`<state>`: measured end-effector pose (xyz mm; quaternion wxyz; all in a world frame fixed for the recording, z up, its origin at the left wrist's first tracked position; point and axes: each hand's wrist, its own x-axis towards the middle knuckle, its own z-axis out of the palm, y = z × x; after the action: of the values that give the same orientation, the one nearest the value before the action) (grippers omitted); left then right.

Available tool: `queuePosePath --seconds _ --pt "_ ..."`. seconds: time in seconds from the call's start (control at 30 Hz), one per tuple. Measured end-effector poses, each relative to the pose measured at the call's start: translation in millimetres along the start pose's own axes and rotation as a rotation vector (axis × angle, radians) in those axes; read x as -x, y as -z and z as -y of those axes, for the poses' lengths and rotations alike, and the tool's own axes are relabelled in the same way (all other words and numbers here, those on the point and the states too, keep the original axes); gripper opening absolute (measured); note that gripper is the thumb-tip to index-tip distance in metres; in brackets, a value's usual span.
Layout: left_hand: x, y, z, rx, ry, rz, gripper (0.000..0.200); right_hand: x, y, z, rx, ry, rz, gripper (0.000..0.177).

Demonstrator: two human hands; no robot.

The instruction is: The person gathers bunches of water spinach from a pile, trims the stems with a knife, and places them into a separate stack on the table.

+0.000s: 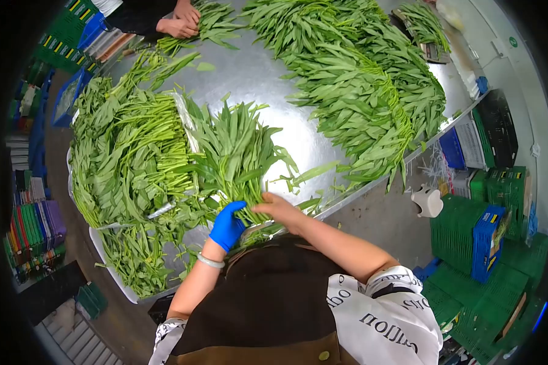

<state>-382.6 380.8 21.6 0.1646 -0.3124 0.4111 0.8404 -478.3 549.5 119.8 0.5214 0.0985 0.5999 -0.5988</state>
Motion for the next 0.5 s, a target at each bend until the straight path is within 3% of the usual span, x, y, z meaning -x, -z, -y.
queuePosePath --seconds 0.03,0.1,0.17,0.23,0.3,0.47,0.5 --pt "3.5 -0.3 -4.1 0.030 0.002 0.018 0.024 6.6 -3.9 12.4 -0.006 -0.027 -0.072 0.048" --pt "11.7 -2.7 -14.3 0.088 0.007 0.053 0.025 3.4 -3.9 14.5 0.063 0.007 -0.025 0.042" --pt "14.7 -7.6 -28.4 0.459 0.230 0.030 0.029 -5.5 -0.7 13.9 0.090 -0.017 0.020 0.039" --pt "12.5 -5.9 -27.6 0.533 0.200 0.073 0.036 -18.0 10.7 9.3 0.085 -0.103 0.056 0.039" --pt "14.9 -8.2 -30.0 0.570 0.176 0.092 0.039 -19.2 13.0 3.0 -0.010 -0.024 0.040 0.035" --pt "12.8 -23.0 -24.6 0.034 0.046 0.087 0.030 -24.6 4.7 -5.0 0.033 0.063 0.042 0.029" --pt "16.5 -25.8 -29.5 0.046 0.063 0.044 0.029 -27.3 3.6 -7.0 0.032 0.087 0.058 0.027"
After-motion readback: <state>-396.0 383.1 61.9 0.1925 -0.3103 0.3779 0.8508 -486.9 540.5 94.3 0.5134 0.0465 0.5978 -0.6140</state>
